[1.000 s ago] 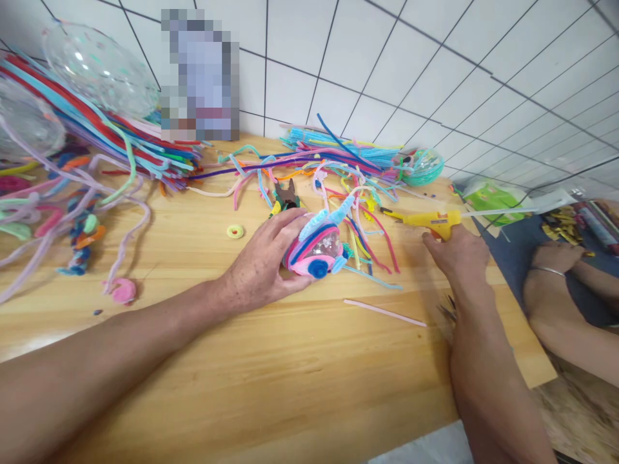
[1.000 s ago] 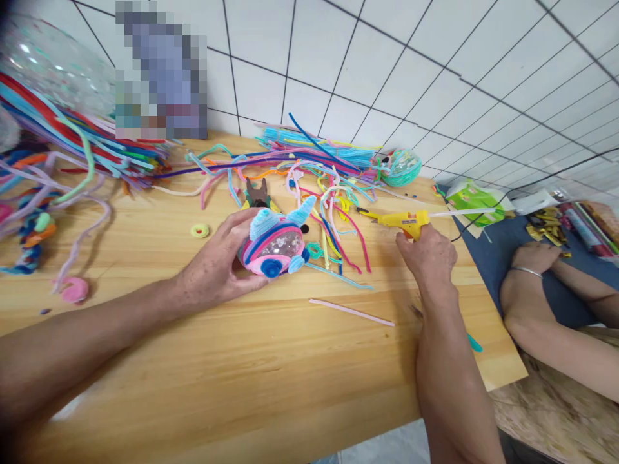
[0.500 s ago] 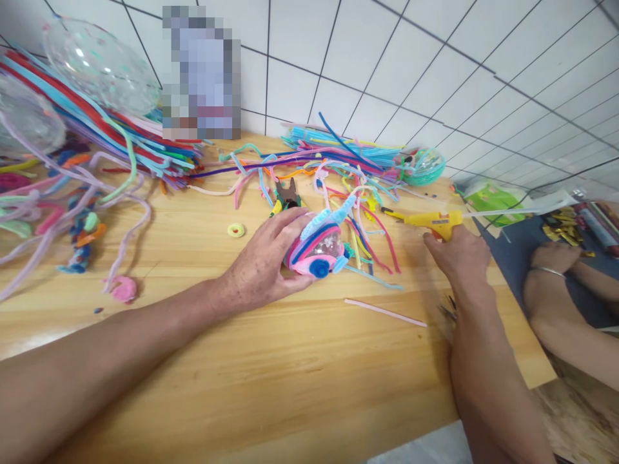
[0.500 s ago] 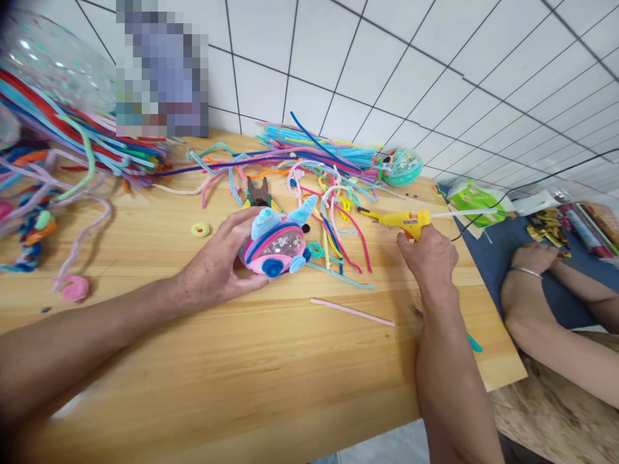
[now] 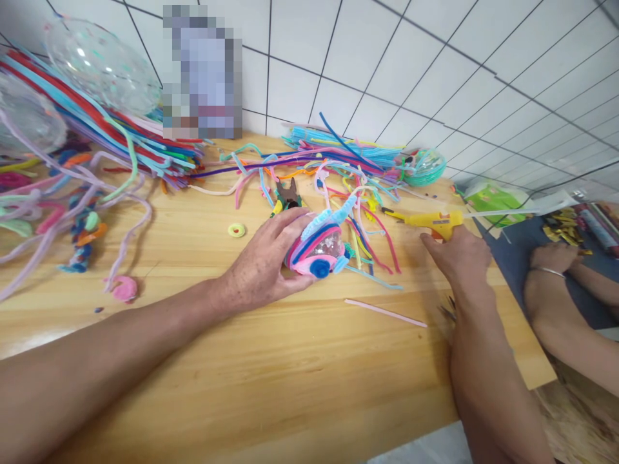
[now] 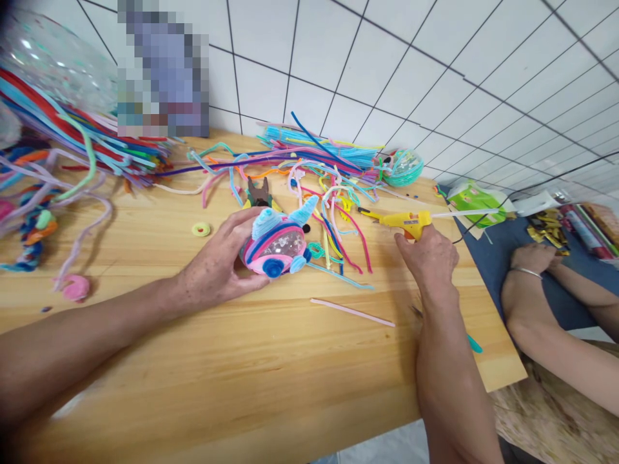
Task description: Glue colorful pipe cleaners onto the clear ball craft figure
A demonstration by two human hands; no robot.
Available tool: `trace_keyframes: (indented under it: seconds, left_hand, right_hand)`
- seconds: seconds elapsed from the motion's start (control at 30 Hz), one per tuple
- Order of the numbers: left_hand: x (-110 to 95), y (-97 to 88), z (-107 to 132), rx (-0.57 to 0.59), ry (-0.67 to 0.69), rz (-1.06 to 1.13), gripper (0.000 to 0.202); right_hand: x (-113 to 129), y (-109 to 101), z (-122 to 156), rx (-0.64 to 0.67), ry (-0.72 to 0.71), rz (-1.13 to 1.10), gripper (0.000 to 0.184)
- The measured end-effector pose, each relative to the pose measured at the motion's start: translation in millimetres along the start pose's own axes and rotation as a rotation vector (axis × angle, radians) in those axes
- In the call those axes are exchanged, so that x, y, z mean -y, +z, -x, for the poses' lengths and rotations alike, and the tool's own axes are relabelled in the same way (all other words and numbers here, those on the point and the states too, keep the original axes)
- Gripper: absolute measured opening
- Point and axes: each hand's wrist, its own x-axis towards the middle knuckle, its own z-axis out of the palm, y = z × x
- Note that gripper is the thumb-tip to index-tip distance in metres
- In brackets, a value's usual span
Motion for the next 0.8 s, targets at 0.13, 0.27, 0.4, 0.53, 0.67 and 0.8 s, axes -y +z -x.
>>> trace_keyframes:
  seconds: [0.13,0.27,0.4,0.53,0.67,0.8]
  left_hand:
    - [0,-0.6,0,0.017,-0.012,-0.001,0.084]
    - [0,-0.6,0,0.015,-0.008,0.005,0.083]
    - [2,0.4,1,0.003,0.017,0.005,0.082]
    - [2,0.9,1,-0.002,0.019,0.007,0.08]
    - [1,0.9,0,-0.004,0.015,0.015,0.079]
    - [1,1.4,0,-0.008,0.014,0.006,0.083]
  right_hand:
    - [-2,3,0,-0.012,-0.007,0.005,0.051]
    - [1,-1,1,-0.004,0.003,0.021,0.056]
    - [3,-7,2,0.043,0.02,0.017,0.063]
    - [2,-8,2,0.043,0.012,-0.006,0.06]
    - [2,-7,4,0.045,0.01,-0.009,0.056]
    - [3,-6,4,0.077,0.002,-0.003,0.052]
